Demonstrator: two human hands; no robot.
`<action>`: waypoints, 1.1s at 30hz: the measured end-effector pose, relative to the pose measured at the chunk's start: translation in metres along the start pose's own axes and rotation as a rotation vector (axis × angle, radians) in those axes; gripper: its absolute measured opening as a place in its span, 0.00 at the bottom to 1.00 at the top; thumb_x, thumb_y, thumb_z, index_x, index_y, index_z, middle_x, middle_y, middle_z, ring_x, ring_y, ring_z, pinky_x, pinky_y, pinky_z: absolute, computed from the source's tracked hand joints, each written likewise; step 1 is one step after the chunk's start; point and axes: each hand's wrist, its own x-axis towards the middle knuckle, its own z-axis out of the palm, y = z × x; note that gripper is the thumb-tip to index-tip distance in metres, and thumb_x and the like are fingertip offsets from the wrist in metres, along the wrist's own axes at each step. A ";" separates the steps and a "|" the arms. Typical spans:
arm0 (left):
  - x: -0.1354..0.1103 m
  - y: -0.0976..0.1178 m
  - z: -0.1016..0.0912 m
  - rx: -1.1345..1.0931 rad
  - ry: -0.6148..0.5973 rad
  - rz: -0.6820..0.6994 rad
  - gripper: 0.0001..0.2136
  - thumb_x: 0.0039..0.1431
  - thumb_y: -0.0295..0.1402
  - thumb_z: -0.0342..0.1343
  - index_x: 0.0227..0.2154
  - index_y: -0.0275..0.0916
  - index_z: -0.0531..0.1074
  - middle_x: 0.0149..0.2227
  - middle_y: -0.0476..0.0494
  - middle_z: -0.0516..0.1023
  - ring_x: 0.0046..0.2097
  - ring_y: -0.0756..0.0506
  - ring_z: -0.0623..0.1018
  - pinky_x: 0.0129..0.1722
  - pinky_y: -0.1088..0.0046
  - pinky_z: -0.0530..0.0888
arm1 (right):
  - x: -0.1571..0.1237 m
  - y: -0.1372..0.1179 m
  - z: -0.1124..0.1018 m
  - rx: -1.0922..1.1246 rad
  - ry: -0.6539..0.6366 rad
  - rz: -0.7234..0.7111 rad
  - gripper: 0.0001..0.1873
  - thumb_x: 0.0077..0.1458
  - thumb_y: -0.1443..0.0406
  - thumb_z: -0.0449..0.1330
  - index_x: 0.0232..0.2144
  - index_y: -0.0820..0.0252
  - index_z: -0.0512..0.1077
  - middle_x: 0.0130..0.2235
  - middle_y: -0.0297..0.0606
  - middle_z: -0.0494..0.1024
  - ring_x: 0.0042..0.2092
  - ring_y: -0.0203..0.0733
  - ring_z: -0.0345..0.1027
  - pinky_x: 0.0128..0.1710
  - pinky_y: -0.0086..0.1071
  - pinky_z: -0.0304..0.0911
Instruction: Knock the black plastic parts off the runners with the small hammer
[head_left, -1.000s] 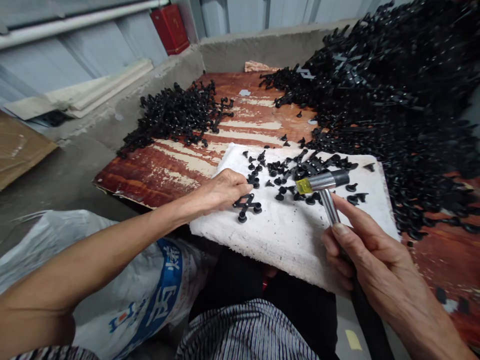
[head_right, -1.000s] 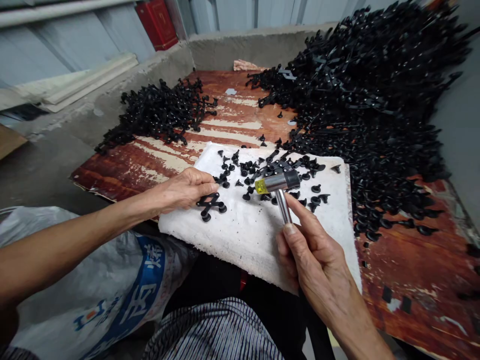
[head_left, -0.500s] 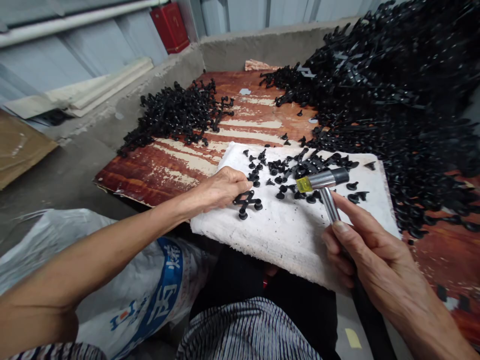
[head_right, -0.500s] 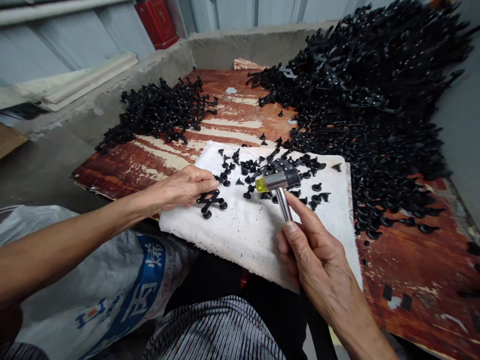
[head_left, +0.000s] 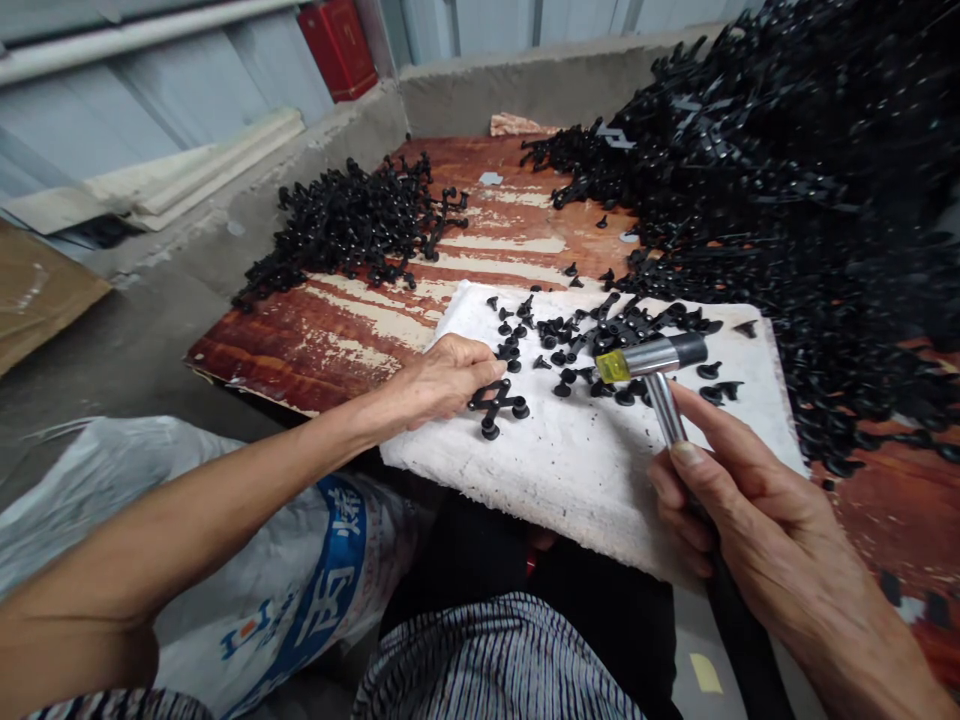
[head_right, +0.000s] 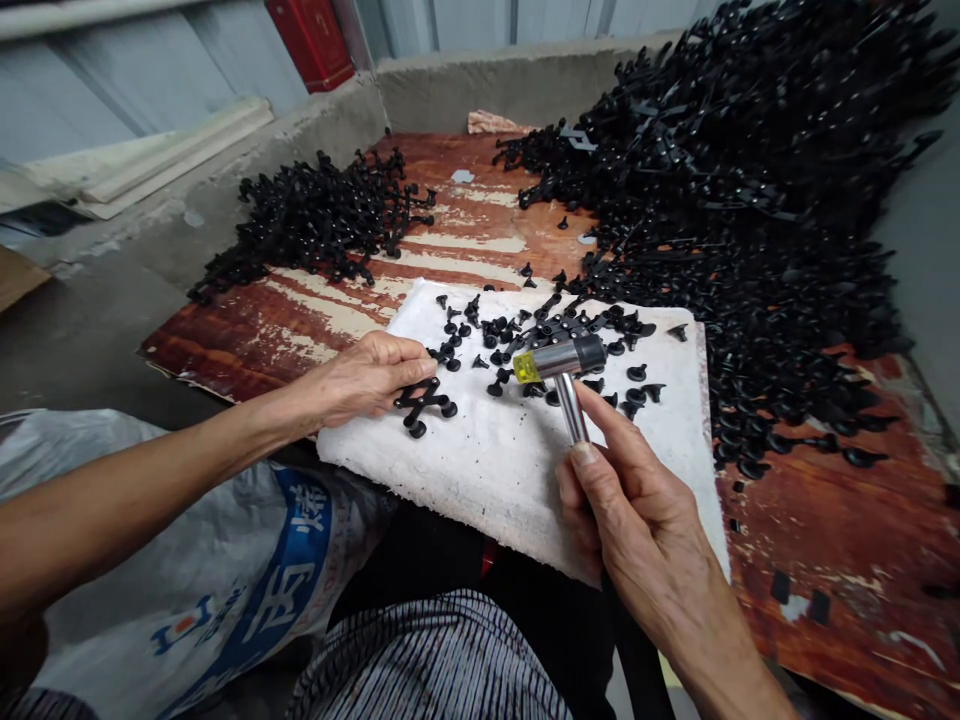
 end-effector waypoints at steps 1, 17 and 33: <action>0.000 0.000 0.000 -0.001 -0.001 -0.001 0.17 0.65 0.29 0.50 0.19 0.36 0.65 0.13 0.55 0.58 0.14 0.58 0.54 0.15 0.78 0.48 | 0.000 0.000 -0.001 -0.003 -0.001 -0.003 0.25 0.56 0.50 0.64 0.57 0.32 0.70 0.21 0.25 0.66 0.17 0.30 0.53 0.12 0.20 0.52; 0.000 0.004 0.004 0.051 0.015 0.010 0.18 0.64 0.28 0.51 0.17 0.36 0.64 0.12 0.57 0.57 0.15 0.59 0.52 0.16 0.78 0.47 | -0.002 0.000 0.000 0.007 0.012 0.017 0.27 0.55 0.50 0.64 0.57 0.35 0.70 0.21 0.25 0.66 0.16 0.29 0.54 0.13 0.20 0.52; -0.001 0.010 0.005 0.235 0.055 0.052 0.17 0.62 0.27 0.51 0.16 0.36 0.63 0.13 0.58 0.55 0.16 0.57 0.53 0.17 0.78 0.49 | -0.002 0.000 -0.001 -0.017 0.024 -0.012 0.27 0.55 0.50 0.64 0.57 0.35 0.70 0.21 0.25 0.66 0.16 0.30 0.55 0.11 0.21 0.52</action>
